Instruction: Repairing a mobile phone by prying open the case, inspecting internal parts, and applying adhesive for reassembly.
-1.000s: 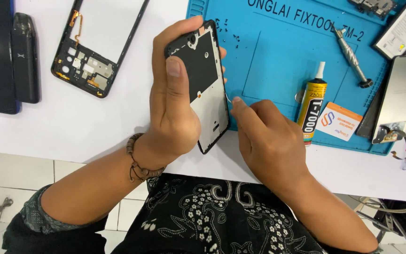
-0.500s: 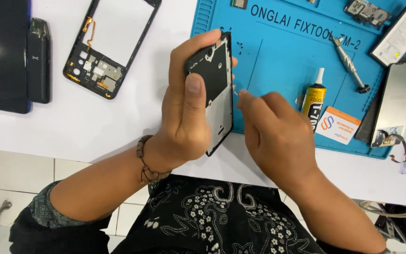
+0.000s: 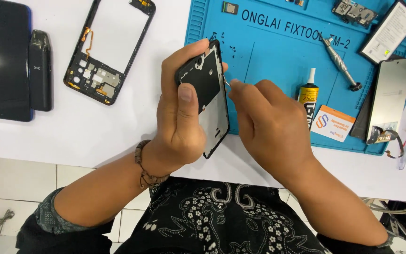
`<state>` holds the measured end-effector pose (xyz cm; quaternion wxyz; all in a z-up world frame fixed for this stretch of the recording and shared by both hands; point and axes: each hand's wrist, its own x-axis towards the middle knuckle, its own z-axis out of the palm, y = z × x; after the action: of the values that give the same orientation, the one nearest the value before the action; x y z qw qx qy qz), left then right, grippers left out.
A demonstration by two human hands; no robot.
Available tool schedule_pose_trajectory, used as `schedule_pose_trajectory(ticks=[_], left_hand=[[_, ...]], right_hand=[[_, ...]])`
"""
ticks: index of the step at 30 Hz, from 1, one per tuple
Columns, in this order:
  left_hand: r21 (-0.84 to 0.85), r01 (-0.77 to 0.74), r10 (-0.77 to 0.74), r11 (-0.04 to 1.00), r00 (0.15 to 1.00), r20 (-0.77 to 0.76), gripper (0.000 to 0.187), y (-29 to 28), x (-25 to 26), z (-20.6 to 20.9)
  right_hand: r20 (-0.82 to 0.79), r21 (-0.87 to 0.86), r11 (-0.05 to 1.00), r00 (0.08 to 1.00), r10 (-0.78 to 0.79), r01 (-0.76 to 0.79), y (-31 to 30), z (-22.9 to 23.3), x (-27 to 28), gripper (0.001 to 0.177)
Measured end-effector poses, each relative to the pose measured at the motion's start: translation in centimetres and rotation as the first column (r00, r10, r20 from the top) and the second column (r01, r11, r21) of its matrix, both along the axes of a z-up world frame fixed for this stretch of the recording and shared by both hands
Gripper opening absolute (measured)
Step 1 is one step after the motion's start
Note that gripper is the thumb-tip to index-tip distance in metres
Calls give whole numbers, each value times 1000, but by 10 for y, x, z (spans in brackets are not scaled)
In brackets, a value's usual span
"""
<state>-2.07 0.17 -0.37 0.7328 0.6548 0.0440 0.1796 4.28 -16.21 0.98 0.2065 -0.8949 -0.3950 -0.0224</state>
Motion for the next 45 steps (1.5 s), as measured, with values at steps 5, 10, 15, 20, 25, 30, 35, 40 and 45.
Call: schedule_pose_trajectory(ticks=[5, 10, 15, 20, 25, 30, 35, 40, 45], left_hand=[[22, 19, -20, 1000, 999, 38, 51, -1, -1, -6], [-10, 12, -11, 1000, 999, 53, 50, -1, -1, -4], [84, -9, 4, 996, 998, 63, 51, -1, 0, -7], [63, -21, 17, 998, 998, 60, 50, -2, -1, -5], [107, -13, 7, 994, 998, 58, 52, -3, -2, -5], [62, -14, 10, 998, 998, 58, 51, -4, 0, -2], [21, 44, -45, 999, 997, 56, 55, -1, 1, 3], [-127, 137, -139, 982, 990, -12, 59, 0, 1, 15], [-395, 289, -345, 872, 935, -78, 68, -12, -5, 24]], right_hand=[[-14, 44, 999, 1000, 6, -5, 9, 11, 8, 9], [-2, 52, 998, 1000, 30, -30, 8, 9, 8, 12], [58, 77, 997, 998, -5, 1, 17, 14, 19, 9], [-23, 76, 997, 1000, 1, 1, 13, 15, 11, 14], [67, 88, 996, 998, -19, 13, 16, 16, 17, 9], [22, 100, 995, 1000, -8, 5, 15, 15, 15, 5], [284, 28, 999, 958, -42, 35, 11, 6, 23, 14], [543, -13, 999, 839, -28, 42, -4, -1, 26, 30], [490, 231, 961, 872, 17, -149, -35, 9, 25, 12]])
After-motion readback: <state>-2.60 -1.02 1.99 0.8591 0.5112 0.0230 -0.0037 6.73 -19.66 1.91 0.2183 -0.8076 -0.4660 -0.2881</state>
